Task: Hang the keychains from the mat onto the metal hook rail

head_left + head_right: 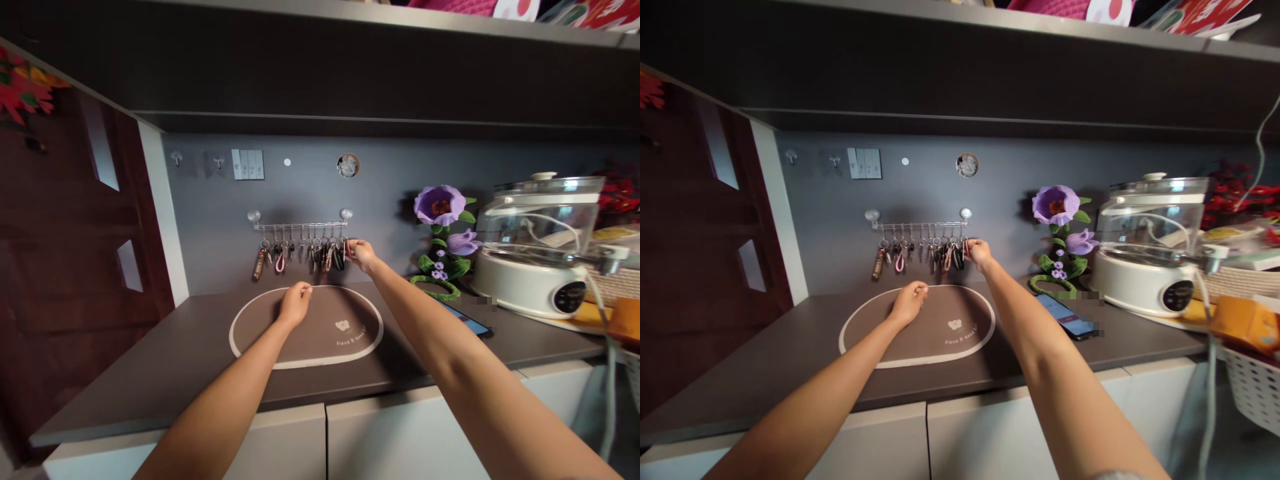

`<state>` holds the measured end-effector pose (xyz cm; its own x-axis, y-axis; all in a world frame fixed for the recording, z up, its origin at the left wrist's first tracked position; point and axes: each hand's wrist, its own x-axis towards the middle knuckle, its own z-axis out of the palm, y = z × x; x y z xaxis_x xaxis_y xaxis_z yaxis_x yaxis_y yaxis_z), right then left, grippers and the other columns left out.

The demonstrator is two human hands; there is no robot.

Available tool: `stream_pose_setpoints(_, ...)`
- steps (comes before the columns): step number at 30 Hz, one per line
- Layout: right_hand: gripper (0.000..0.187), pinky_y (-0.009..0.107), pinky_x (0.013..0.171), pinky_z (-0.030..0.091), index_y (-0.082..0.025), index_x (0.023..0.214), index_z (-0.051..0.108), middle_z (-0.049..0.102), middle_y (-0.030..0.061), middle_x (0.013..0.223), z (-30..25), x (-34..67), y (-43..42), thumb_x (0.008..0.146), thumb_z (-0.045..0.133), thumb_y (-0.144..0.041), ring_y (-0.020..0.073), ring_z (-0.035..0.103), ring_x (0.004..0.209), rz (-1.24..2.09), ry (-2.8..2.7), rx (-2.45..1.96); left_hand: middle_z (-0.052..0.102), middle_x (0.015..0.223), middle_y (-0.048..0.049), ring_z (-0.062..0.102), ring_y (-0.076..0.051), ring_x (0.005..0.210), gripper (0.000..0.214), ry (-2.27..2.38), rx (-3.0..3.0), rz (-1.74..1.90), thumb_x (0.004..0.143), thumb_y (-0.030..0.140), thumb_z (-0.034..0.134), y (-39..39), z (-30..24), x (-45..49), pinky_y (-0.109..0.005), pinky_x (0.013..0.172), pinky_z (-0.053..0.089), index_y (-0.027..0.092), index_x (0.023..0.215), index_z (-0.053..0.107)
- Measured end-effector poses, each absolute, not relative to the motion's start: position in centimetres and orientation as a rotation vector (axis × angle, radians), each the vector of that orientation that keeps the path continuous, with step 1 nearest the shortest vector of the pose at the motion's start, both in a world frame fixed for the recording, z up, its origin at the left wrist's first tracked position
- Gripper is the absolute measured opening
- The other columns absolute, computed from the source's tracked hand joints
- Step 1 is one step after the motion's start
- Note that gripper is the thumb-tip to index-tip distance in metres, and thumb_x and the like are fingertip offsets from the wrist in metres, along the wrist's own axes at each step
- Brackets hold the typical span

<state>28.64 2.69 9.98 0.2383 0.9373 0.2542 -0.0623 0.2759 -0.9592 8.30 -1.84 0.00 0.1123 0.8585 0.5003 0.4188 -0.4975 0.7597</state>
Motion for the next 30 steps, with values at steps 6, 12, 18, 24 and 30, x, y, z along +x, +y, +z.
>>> stream_pose_setpoints(6, 0.008, 0.022, 0.060, 0.039, -0.019, 0.069, 0.050, 0.053, -0.0006, 0.065, 8.7, 27.6, 0.6, 0.064, 0.054, -0.022, 0.0093, 0.046, 0.060, 0.730, -1.102, -1.116, 0.060, 0.080, -0.0025, 0.054, -0.010, 0.061, 0.050, 1.183, 1.784, 1.348, 0.076, 0.023, 0.051, -3.3, 1.2, 8.0, -0.023, 0.062, 0.042, 0.016, 0.124, 0.039)
stream_pose_setpoints(12, 0.055, 0.027, 0.072, 0.040, -0.026, 0.122, 0.036, 0.053, -0.0002, 0.082, 7.3, 24.2, -4.7, 0.070, 0.054, -0.032, 0.0126, 0.048, 0.075, 0.688, -1.333, -0.984, 0.053, 0.068, 0.0039, 0.049, -0.008, 0.059, 0.085, 1.001, 1.886, 1.424, 0.070, 0.022, 0.059, -6.3, 4.5, 6.6, -0.023, 0.066, 0.041, 0.019, 0.138, 0.009)
stream_pose_setpoints(18, 0.087, 0.029, 0.074, 0.040, -0.027, 0.138, -0.003, 0.050, -0.0013, 0.078, 4.7, 22.4, -10.6, 0.073, 0.055, -0.032, 0.0124, 0.043, 0.067, 0.571, -1.699, -0.825, 0.049, 0.068, 0.0065, 0.047, -0.007, 0.062, 0.092, 0.879, 2.180, 1.391, 0.070, 0.016, 0.055, -10.2, 4.5, 3.0, -0.022, 0.071, 0.039, 0.022, 0.137, -0.007)
stream_pose_setpoints(24, 0.094, 0.028, 0.070, 0.041, -0.023, 0.135, -0.020, 0.046, -0.0028, 0.073, 2.2, 22.6, -12.7, 0.075, 0.053, -0.028, 0.0121, 0.046, 0.067, 0.563, -1.866, -0.797, 0.050, 0.070, 0.0071, 0.047, -0.007, 0.063, 0.098, 0.877, 2.205, 1.239, 0.069, 0.016, 0.056, -11.8, 1.9, 0.2, -0.021, 0.069, 0.040, 0.023, 0.135, -0.017)
stream_pose_setpoints(30, 0.094, 0.028, 0.071, 0.042, -0.022, 0.135, -0.020, 0.047, -0.0031, 0.072, 1.8, 22.5, -12.9, 0.075, 0.052, -0.028, 0.0116, 0.047, 0.067, 0.523, -1.905, -0.775, 0.050, 0.070, 0.0073, 0.047, -0.006, 0.061, 0.104, 0.821, 2.108, 1.213, 0.069, 0.016, 0.059, -11.7, 0.9, -0.1, -0.021, 0.065, 0.040, 0.025, 0.133, -0.022)
